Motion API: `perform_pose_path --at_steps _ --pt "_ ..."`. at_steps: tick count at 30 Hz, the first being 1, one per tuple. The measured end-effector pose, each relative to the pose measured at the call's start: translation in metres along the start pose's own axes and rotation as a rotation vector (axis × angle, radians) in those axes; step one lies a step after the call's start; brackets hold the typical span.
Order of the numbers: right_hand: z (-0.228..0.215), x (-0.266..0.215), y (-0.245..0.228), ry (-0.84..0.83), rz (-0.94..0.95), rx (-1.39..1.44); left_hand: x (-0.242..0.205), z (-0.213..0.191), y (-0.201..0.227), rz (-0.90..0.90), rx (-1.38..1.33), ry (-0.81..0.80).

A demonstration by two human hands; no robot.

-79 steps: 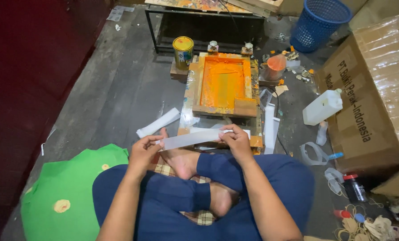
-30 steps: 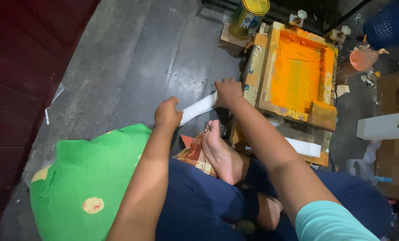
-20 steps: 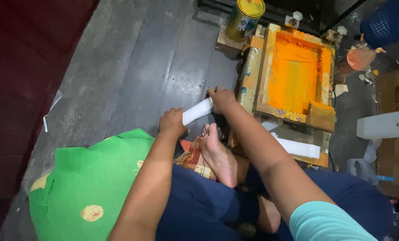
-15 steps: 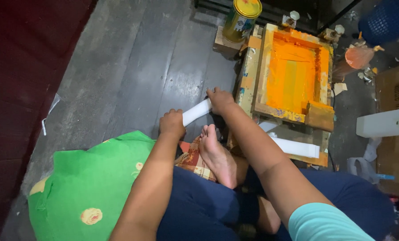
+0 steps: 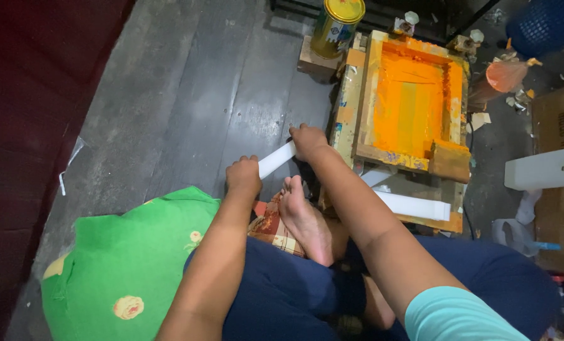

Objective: The person sits on the floor and uses a squeegee to spread orange ink across a screen printing frame. They repeatedly pull the ink across the mesh, lift the frame to inspect the result, and then reapply the ink to continue the process.

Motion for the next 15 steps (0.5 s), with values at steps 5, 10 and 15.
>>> perform_pose_path --at_steps 5,10,15 --pt "-0.022 -0.012 -0.003 0.0 0.03 -0.003 -0.029 -0.045 0.026 -0.028 -0.016 -0.011" --pt "-0.032 -0.011 0.001 0.055 0.052 -0.025 -0.031 -0.056 0.028 0.005 -0.073 0.09" --pt "-0.091 -0.053 -0.002 0.212 -0.055 0.025 -0.059 -0.093 0.051 0.078 -0.209 0.224"
Point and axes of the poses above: each hand's wrist, its own x-axis towards the middle knuckle, its own z-axis out of the palm, y = z × x, the point moved 9 cm from there along x, towards the middle knuckle, and after that the axes turned 14 degrees about -x, right-handed, at the moved point
